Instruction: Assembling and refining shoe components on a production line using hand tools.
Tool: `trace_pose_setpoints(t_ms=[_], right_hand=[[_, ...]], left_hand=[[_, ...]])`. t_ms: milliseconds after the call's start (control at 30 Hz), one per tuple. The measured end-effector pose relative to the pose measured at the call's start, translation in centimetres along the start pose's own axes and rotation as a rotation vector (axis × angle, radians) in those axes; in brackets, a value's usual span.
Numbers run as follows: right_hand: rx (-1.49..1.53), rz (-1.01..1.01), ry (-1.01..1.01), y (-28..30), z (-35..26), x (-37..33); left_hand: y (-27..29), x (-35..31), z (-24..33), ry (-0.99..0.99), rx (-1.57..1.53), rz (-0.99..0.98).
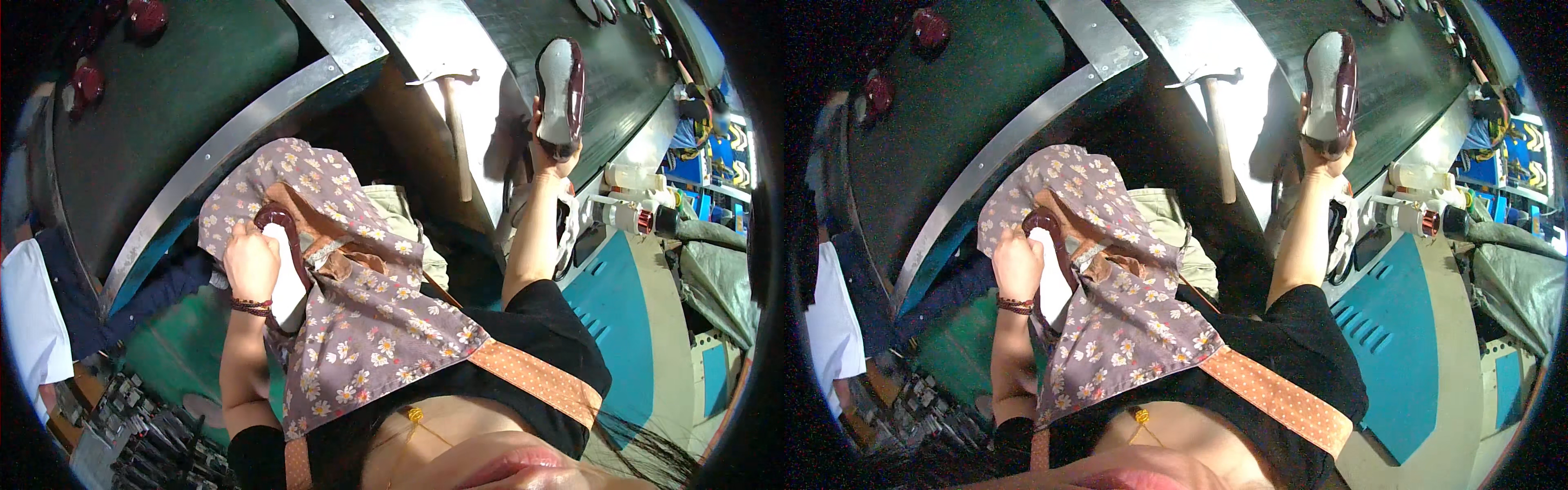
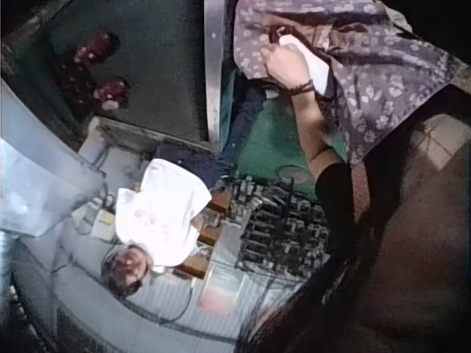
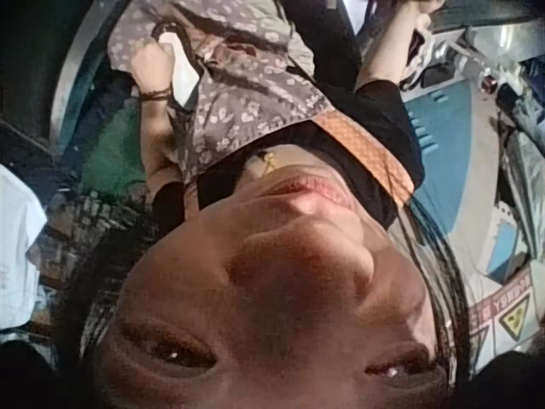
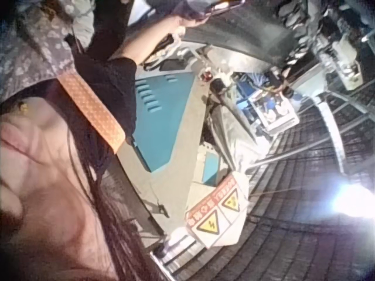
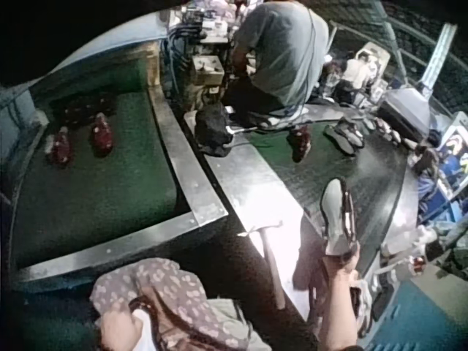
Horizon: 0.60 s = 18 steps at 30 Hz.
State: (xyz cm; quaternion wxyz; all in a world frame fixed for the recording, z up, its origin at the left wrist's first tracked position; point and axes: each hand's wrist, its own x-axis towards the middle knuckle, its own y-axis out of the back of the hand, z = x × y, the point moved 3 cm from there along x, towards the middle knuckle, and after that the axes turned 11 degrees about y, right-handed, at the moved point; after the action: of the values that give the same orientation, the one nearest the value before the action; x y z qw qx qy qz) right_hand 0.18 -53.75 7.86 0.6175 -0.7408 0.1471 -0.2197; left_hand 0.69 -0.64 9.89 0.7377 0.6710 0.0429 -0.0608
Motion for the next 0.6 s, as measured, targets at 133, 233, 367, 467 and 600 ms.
trace_pose_setpoints(t_ms=[133,233,367,467,600], right_hand=[[0.025,-0.04,-0.074,0.9,0.8,0.6],[0.03,-0.069,-0.198,-0.9,3.9,1.9],[-0.247,-0.203,-0.19,-3.2,8.5,5.5],[-0.477,0.005,-0.196,-3.4,12.9,9.0],[-0.58,0.098,-0.187,1.8,17.6,15.6]], left_hand=[[-0.2,-0.1,0.2,0.013,0.023,-0.016],[-0.2,-0.1,0.5,0.015,0.021,-0.031],[-0.2,-0.1,0.7,0.03,-0.076,0.042],[-0.8,-0.8,0.4,0.067,-0.107,0.117],[-0.6,-1.2,0.0,0.108,-0.195,0.195]])
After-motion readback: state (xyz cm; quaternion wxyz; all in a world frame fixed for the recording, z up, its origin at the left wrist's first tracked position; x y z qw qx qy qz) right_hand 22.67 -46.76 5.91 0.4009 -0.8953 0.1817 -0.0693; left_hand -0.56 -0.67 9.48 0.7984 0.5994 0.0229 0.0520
